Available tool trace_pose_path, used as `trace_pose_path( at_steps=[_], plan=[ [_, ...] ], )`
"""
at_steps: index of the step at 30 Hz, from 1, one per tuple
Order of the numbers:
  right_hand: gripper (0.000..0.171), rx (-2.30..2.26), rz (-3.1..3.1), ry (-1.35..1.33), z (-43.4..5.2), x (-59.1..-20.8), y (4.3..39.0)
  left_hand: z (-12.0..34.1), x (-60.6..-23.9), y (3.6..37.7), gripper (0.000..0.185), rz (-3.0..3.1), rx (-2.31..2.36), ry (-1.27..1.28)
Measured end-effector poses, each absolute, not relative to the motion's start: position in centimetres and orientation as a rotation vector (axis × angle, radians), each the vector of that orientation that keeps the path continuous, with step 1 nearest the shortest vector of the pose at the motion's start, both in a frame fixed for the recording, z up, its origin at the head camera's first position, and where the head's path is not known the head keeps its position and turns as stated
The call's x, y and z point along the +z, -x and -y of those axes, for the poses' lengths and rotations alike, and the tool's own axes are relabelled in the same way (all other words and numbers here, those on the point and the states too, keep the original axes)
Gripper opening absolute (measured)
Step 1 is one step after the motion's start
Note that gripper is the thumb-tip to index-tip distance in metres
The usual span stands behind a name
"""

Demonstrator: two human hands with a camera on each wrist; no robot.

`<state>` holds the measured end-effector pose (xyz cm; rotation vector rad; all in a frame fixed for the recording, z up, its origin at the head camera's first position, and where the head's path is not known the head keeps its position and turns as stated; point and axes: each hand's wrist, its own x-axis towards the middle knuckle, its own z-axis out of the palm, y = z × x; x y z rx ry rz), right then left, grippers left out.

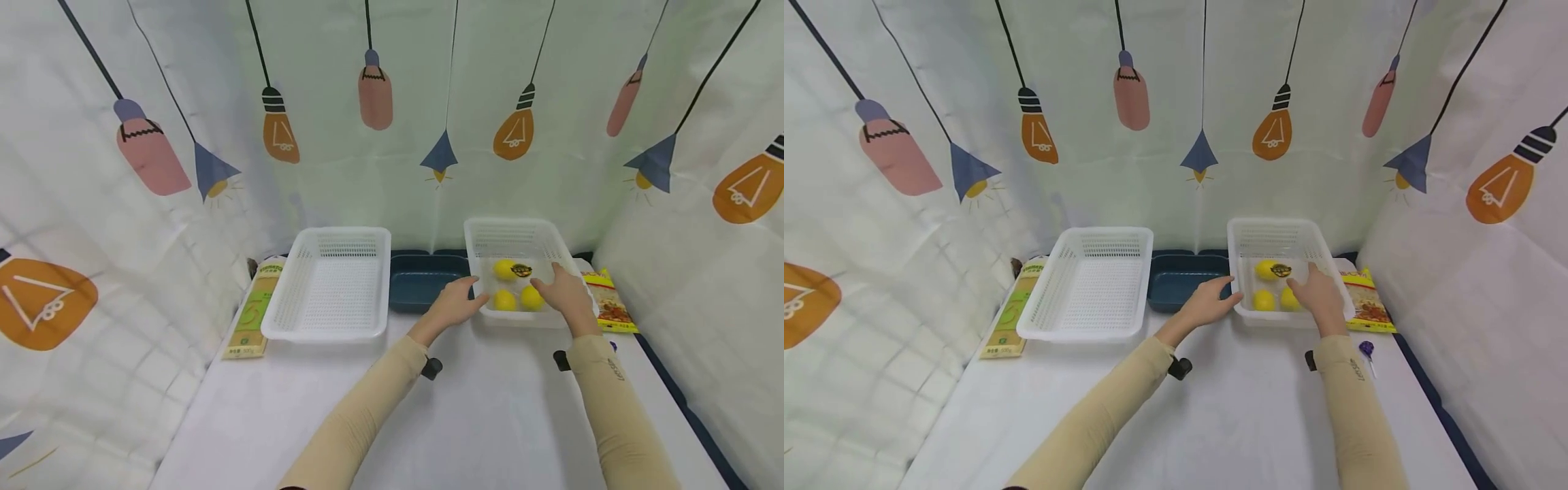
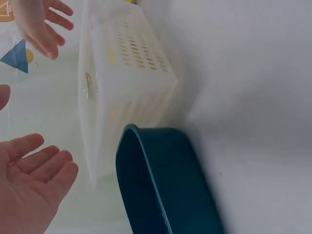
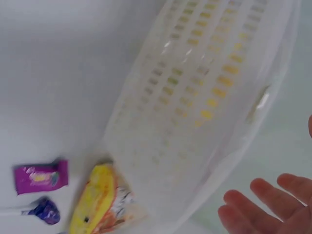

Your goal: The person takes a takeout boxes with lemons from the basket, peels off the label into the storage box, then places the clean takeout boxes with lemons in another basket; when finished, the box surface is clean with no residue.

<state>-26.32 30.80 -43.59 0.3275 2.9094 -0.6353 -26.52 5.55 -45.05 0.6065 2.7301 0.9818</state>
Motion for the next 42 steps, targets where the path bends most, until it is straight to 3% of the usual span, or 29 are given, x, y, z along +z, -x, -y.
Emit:
trace_pose_path(
  at_steps=[9, 20, 30, 42],
  plan=[
    [0.089, -0.614, -2.727, -0.323, -33.0, -44.3, 28.5, -8.0, -44.5, 28.3, 0.071, -2.349, 1.255, -0.429],
    [0.087, -0.908, -2.488, -0.473, -34.7, -46.4, 28.0, -12.0, -46.4, 29.2, 0.067, -1.882, 1.557, -0.132],
    [0.08, -0.73, -2.566, -0.38, -35.2, -47.1, 27.4, -14.4, -47.3, 28.8, 0.057, -1.811, 1.781, 0.135],
    [0.073, -0.777, -2.62, -0.319, -34.9, -47.7, 27.9, -14.2, -47.9, 29.7, 0.059, -1.718, 1.859, 0.111]
  ],
)
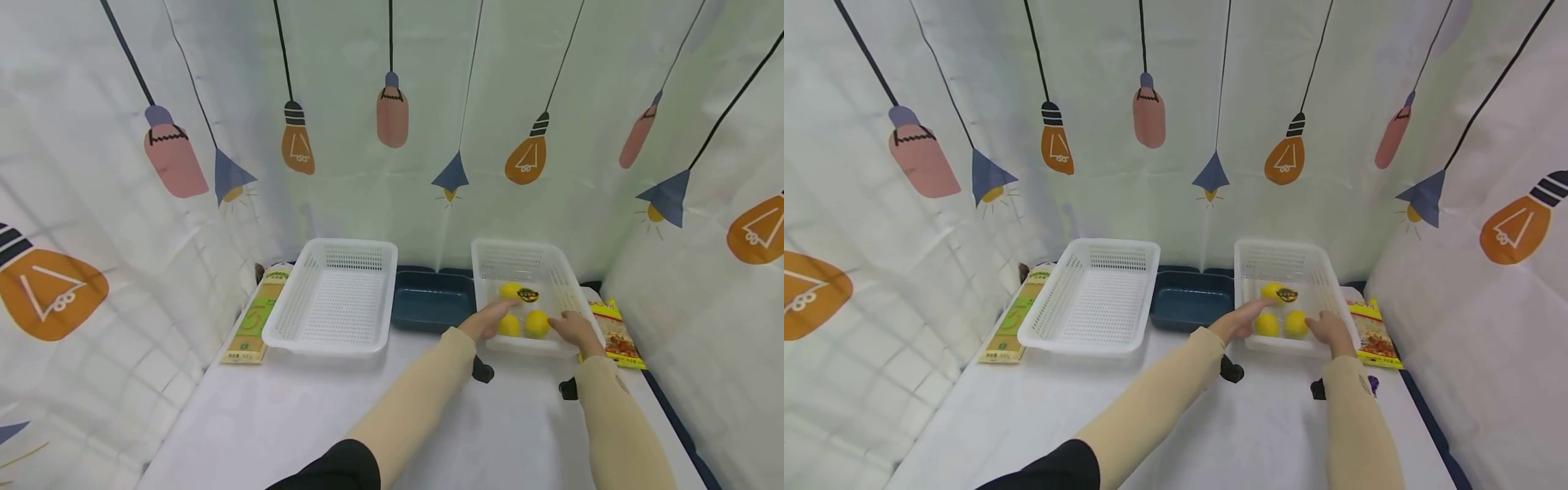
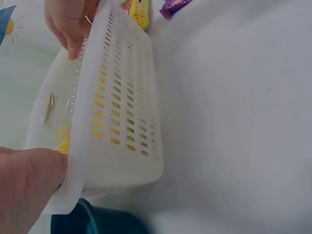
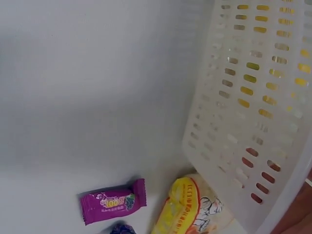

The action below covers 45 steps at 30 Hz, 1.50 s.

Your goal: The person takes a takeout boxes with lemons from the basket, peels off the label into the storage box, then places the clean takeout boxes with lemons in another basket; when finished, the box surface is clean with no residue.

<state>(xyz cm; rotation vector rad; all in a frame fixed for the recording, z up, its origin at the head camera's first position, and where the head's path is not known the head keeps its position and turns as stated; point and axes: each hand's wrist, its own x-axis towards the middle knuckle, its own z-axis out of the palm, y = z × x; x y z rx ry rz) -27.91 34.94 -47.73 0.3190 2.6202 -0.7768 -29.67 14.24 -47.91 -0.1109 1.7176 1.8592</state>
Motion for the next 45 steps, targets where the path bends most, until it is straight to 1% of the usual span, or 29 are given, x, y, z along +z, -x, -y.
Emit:
trace_pose_path(
  at_steps=[6, 10, 14, 18, 21, 23, 26, 30, 35, 40, 45],
  plan=[
    [0.074, -0.85, -2.699, -0.355, -35.3, -47.8, 27.4, -13.7, -47.9, 29.5, 0.053, -1.7, 1.916, 0.1],
    [0.073, -0.863, -2.745, -0.337, -35.5, -47.2, 26.6, -13.3, -48.1, 29.5, 0.062, -1.691, 1.914, 0.114],
    [0.069, -0.843, -2.789, -0.294, -35.6, -45.9, 25.9, -12.6, -47.7, 29.4, 0.068, -1.679, 1.914, 0.061],
    [0.07, -0.823, -2.862, -0.276, -35.7, -45.0, 25.4, -11.9, -47.0, 29.1, 0.062, -1.754, 1.886, -0.02],
    [0.07, -0.829, -2.908, -0.29, -35.5, -44.5, 24.9, -11.4, -46.6, 28.8, 0.054, -1.87, 1.867, -0.074],
    [0.071, -0.835, -2.934, -0.291, -35.2, -44.0, 24.5, -10.9, -46.2, 28.6, 0.05, -1.925, 1.874, -0.11],
    [0.073, -0.884, -2.942, -0.289, -34.5, -42.8, 23.8, -10.1, -45.4, 28.2, 0.049, -1.986, 1.889, -0.183],
    [0.077, -0.988, -2.933, -0.261, -33.6, -41.2, 22.5, -8.8, -44.1, 27.5, 0.053, -2.077, 1.866, -0.238],
    [0.078, -1.102, -2.938, -0.32, -31.7, -39.9, 20.7, -7.0, -42.9, 26.2, 0.055, -2.204, 1.803, -0.297],
    [0.074, -1.261, -2.925, -0.33, -29.6, -39.4, 19.1, -4.6, -42.0, 24.7, 0.058, -2.342, 1.751, -0.363],
    [0.074, -1.376, -2.899, -0.341, -27.7, -39.7, 17.1, -2.3, -41.6, 22.8, 0.065, -2.407, 1.688, -0.341]
  ],
)
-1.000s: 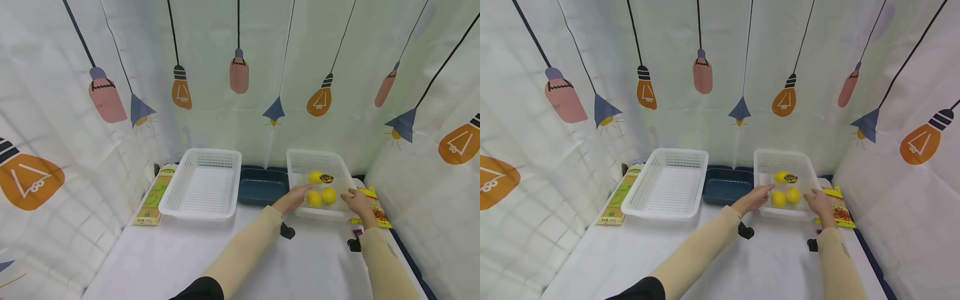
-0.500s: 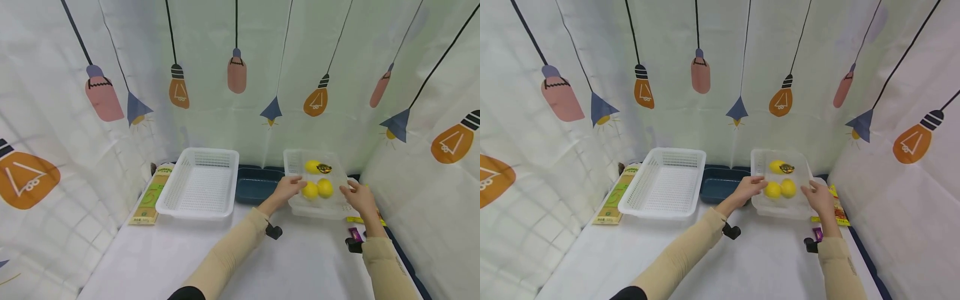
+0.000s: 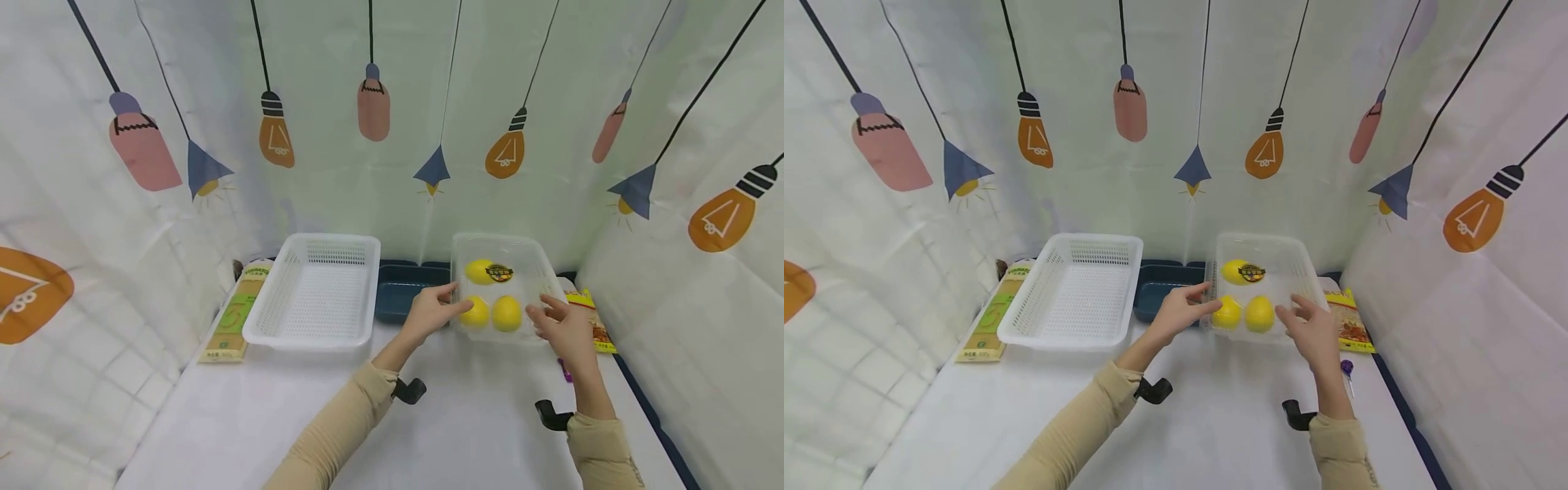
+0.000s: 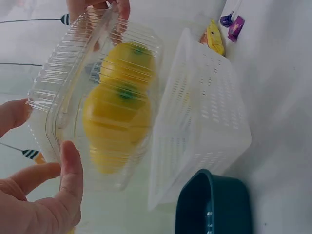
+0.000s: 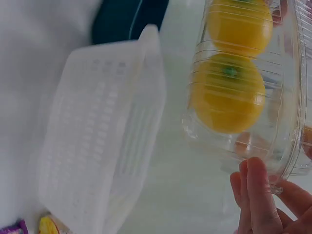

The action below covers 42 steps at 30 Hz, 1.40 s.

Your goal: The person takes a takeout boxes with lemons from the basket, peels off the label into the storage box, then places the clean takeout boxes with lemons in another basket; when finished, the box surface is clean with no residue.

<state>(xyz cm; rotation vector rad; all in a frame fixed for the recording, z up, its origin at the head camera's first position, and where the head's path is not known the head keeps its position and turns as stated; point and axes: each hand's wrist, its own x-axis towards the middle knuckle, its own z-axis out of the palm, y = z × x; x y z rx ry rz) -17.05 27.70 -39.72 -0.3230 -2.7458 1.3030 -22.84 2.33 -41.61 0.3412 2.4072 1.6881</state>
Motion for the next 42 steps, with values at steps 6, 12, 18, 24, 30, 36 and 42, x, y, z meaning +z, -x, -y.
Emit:
trace_pose_path(
  at_steps=[6, 12, 18, 24, 30, 36, 42],
  plan=[
    [0.07, 1.33, 2.728, 0.352, -24.7, -40.7, 14.3, 0.7, -42.2, 20.3, 0.073, -2.444, 1.622, -0.382],
    [0.067, 1.324, 2.764, 0.33, -22.6, -41.6, 12.2, 2.9, -43.2, 17.9, 0.075, -2.517, 1.595, -0.455],
    [0.066, 1.333, 2.795, 0.291, -20.6, -43.0, 11.0, 4.8, -44.2, 15.5, 0.075, -2.59, 1.584, -0.344],
    [0.066, 1.303, 2.847, 0.257, -18.7, -44.5, 10.0, 6.6, -45.7, 13.7, 0.075, -2.621, 1.559, -0.228],
    [0.066, 1.268, 2.925, 0.209, -17.6, -46.3, 9.1, 7.8, -48.2, 12.4, 0.076, -2.638, 1.509, -0.171],
    [0.067, 1.285, 2.982, 0.163, -17.0, -48.0, 8.8, 8.1, -50.1, 11.6, 0.076, -2.621, 1.507, -0.126],
    [0.066, 1.313, 3.001, 0.125, -16.8, -49.2, 8.8, 8.3, -51.3, 11.4, 0.077, -2.601, 1.47, -0.085]
  ],
)
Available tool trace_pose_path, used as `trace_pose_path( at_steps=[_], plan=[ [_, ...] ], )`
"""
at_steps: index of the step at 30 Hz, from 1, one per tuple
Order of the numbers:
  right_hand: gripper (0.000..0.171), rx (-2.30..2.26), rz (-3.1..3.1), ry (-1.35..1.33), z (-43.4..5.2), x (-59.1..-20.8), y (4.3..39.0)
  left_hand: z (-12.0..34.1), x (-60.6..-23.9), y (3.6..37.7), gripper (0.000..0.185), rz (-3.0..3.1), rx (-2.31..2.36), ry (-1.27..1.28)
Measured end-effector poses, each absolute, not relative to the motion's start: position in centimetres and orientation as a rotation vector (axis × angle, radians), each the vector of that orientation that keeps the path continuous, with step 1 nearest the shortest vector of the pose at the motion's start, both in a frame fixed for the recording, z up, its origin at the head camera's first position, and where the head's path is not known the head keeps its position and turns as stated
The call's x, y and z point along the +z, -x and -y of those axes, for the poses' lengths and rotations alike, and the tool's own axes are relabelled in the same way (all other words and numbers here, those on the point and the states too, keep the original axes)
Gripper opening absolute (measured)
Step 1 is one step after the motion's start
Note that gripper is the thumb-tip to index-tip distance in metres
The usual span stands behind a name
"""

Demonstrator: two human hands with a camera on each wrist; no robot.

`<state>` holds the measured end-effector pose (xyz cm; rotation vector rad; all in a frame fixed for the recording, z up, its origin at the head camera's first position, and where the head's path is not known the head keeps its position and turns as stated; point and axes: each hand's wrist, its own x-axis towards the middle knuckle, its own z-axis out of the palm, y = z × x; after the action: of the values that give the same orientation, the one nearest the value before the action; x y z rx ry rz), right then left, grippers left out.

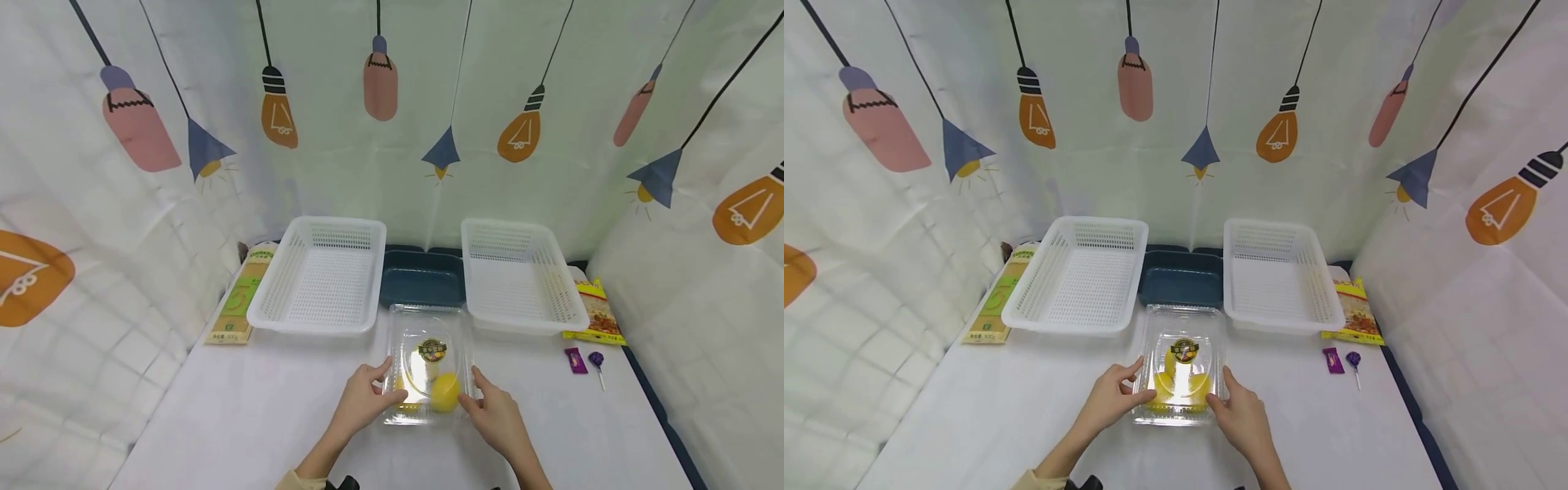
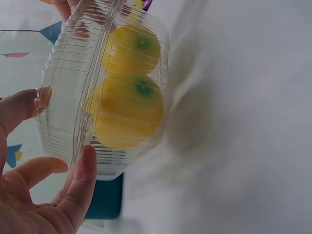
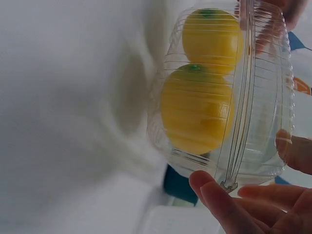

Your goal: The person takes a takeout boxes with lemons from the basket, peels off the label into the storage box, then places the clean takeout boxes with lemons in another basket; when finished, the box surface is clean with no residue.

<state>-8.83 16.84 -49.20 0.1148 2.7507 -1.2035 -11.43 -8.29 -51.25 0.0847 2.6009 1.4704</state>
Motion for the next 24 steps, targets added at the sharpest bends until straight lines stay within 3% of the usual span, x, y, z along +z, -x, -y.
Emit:
trace_pose_path(
  at_steps=[15, 24],
  plan=[
    [0.07, -1.137, -2.687, -0.102, -16.8, -51.4, 8.8, 8.6, -53.8, 10.6, 0.074, -2.593, 1.444, -0.094],
    [0.073, -0.91, -2.736, -0.043, -17.0, -49.9, 10.0, 8.5, -54.1, 11.0, 0.075, -2.634, 1.416, -0.119]
  ],
)
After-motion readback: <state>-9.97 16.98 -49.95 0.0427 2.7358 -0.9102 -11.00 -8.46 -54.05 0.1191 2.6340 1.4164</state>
